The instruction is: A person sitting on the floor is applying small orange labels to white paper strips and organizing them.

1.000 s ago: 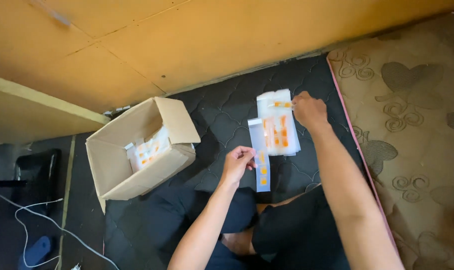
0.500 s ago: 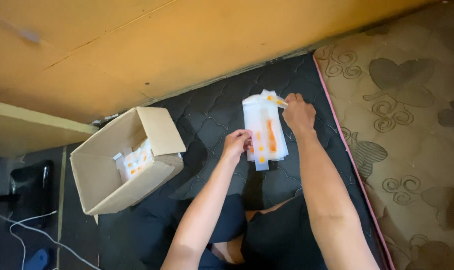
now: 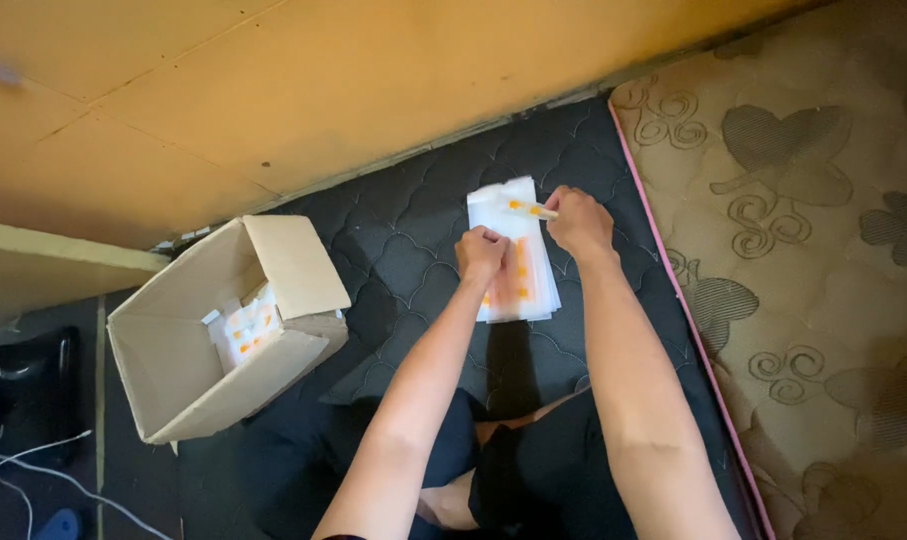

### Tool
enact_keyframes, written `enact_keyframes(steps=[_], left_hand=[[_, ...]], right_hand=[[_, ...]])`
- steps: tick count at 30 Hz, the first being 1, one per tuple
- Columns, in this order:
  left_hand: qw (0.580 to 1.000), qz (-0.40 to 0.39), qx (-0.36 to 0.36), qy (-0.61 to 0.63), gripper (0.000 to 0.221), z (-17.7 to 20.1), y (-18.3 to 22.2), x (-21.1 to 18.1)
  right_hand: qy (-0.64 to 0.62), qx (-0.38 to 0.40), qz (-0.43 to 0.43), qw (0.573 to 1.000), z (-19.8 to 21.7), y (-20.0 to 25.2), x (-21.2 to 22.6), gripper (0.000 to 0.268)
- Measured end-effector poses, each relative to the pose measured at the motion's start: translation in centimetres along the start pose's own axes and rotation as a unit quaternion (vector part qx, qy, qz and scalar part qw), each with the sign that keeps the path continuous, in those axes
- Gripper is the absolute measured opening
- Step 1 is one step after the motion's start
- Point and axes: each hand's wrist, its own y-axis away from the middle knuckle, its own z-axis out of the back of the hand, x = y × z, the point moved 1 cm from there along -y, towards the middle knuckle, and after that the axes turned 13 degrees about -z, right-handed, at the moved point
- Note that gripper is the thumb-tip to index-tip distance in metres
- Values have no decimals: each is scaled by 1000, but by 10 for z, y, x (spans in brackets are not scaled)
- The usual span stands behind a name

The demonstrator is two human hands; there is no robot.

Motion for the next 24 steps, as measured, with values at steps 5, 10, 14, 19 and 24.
enact_keyframes(steps=[5,10,14,19,24], left_hand=[[1000,-10,0,-4,12,16,16,-21],[998,-59,-13,10,22,61,48,-53],[986,-157,-51,36,22,109,67,-42],[970,-212,-117,6,19,227,104,0],[947,-187,-257,37,12,350,126,96]], right_hand=[[66,-4,20,998,7,10,17,20],[113,-3,42,993,15,16,21,25],[74,13,15,997,27,22,29,40],[68,-17,46,996,52,57,71,37],[82,-44,197,976,53,117,143,30]])
